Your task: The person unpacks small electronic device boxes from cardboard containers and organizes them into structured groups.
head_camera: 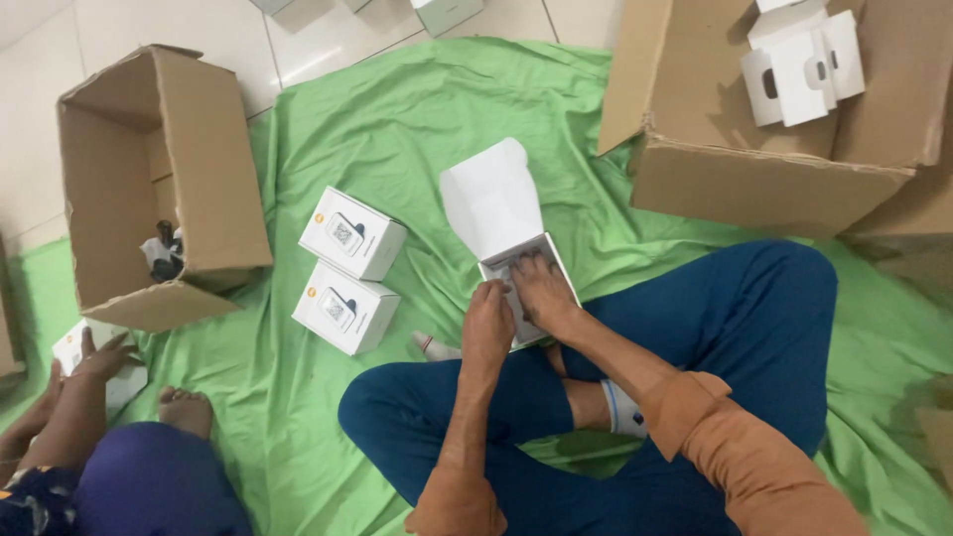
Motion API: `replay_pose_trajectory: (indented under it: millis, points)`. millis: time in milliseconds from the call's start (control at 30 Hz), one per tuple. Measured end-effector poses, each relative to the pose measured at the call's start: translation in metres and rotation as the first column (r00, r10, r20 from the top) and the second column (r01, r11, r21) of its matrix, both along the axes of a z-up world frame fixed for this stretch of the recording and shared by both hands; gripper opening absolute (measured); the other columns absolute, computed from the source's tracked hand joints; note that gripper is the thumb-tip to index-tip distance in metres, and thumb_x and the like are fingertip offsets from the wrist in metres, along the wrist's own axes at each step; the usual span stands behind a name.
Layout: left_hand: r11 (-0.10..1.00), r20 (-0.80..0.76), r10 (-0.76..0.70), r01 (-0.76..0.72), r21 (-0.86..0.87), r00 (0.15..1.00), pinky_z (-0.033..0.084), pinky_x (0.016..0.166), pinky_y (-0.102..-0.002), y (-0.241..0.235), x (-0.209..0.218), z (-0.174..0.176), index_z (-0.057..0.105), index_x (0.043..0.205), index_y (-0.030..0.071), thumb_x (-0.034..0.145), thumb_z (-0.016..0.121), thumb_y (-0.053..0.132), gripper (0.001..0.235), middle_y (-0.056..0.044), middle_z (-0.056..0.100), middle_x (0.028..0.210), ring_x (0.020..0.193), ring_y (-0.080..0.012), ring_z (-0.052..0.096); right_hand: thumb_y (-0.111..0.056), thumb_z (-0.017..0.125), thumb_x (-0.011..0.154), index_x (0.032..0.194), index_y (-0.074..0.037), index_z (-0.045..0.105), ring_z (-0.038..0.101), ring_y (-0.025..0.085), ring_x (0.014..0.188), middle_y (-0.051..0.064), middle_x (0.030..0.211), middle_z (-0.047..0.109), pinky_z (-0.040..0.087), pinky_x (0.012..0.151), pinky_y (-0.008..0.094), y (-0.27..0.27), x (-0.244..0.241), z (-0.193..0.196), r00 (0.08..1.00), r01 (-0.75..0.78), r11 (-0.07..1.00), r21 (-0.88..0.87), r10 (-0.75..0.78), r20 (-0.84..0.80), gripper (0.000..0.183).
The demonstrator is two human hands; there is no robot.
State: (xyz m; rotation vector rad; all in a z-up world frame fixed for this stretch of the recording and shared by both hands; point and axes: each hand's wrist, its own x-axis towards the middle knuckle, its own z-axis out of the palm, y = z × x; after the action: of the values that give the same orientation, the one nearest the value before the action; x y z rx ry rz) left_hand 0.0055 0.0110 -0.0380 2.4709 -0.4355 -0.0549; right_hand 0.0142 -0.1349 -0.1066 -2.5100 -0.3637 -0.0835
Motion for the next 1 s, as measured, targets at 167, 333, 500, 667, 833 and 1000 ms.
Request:
replay_pose_trajectory:
  millis: [167, 333, 500, 667, 833, 1000]
  points:
    - [0.884, -0.239, 0.191, -0.272, -0.38, 0.952, 0.062, 0.089, -0.039, 0.042, -0.01, 0.01, 0.067, 0.115, 0.0, 0.09, 0.059, 0.001, 0.027, -0.017, 0.065, 0.117, 0.107, -0.0356, 0.069, -0.03, 0.099, 0.051, 0.143, 0.0, 0.05, 0.044, 0.038, 0.13, 0.018, 0.137, 0.051, 0.048, 0.094, 0.054, 0.012, 0.017, 0.022, 0.948, -0.163, 0.915, -0.368, 0.042, -0.316, 0.108]
    - [0.877, -0.147, 0.254, -0.291, -0.382, 0.956, 0.058, 0.089, -0.04, 0.039, -0.001, 0.021, 0.066, 0.118, 0.001, 0.09, 0.066, 0.004, 0.029, -0.017, 0.065, 0.12, 0.111, -0.035, 0.065, -0.035, 0.101, 0.049, 0.135, -0.002, 0.054, 0.043, 0.035, 0.135, 0.017, 0.136, 0.049, 0.045, 0.103, 0.054, 0.02, 0.022, 0.052, 0.914, -0.235, 0.857, -0.458, 0.035, -0.404, 0.103]
    - [0.926, -0.02, 0.186, -0.182, -0.33, 0.982, 0.055, 0.09, -0.041, 0.032, 0.003, 0.017, 0.065, 0.122, 0.003, 0.087, 0.07, 0.002, 0.035, -0.017, 0.064, 0.12, 0.114, -0.036, 0.059, -0.03, 0.103, 0.046, 0.133, -0.009, 0.054, 0.041, 0.04, 0.133, 0.018, 0.137, 0.047, 0.048, 0.095, 0.055, 0.014, 0.019, 0.063, 0.915, -0.167, 0.885, -0.435, -0.025, -0.402, 0.102]
    - [0.986, 0.209, 0.091, -0.058, -0.16, 0.974, 0.051, 0.094, -0.047, 0.021, 0.01, 0.025, 0.066, 0.118, 0.004, 0.086, 0.07, 0.0, 0.032, -0.015, 0.064, 0.116, 0.11, -0.0377, 0.058, -0.027, 0.1, 0.049, 0.136, -0.005, 0.052, 0.053, 0.04, 0.117, 0.022, 0.124, 0.057, 0.05, 0.091, 0.051, 0.006, 0.013, 0.039, 0.937, -0.102, 0.941, -0.321, -0.018, -0.349, 0.102]
    - [0.998, 0.046, -0.066, 0.066, -0.005, 0.997, 0.053, 0.093, -0.046, 0.012, 0.035, -0.011, 0.068, 0.11, 0.005, 0.088, 0.064, 0.0, 0.023, -0.016, 0.067, 0.108, 0.107, -0.0371, 0.063, -0.014, 0.082, 0.072, 0.11, -0.008, 0.064, 0.061, 0.034, 0.106, 0.011, 0.105, 0.068, 0.052, 0.086, 0.049, -0.004, 0.0, 0.003, 0.991, -0.03, 0.964, -0.263, -0.007, -0.137, 0.043]
    - [0.973, -0.072, -0.094, 0.107, 0.206, 0.993, 0.056, 0.084, -0.049, -0.004, 0.056, -0.037, 0.069, 0.113, 0.006, 0.091, 0.061, 0.002, 0.025, -0.016, 0.069, 0.106, 0.095, -0.0376, 0.068, -0.011, 0.075, 0.081, 0.097, -0.008, 0.068, 0.061, 0.033, 0.097, 0.009, 0.097, 0.067, 0.053, 0.077, 0.046, -0.053, -0.04, 0.126, 0.989, 0.11, 0.993, -0.034, -0.113, -0.099, 0.018]
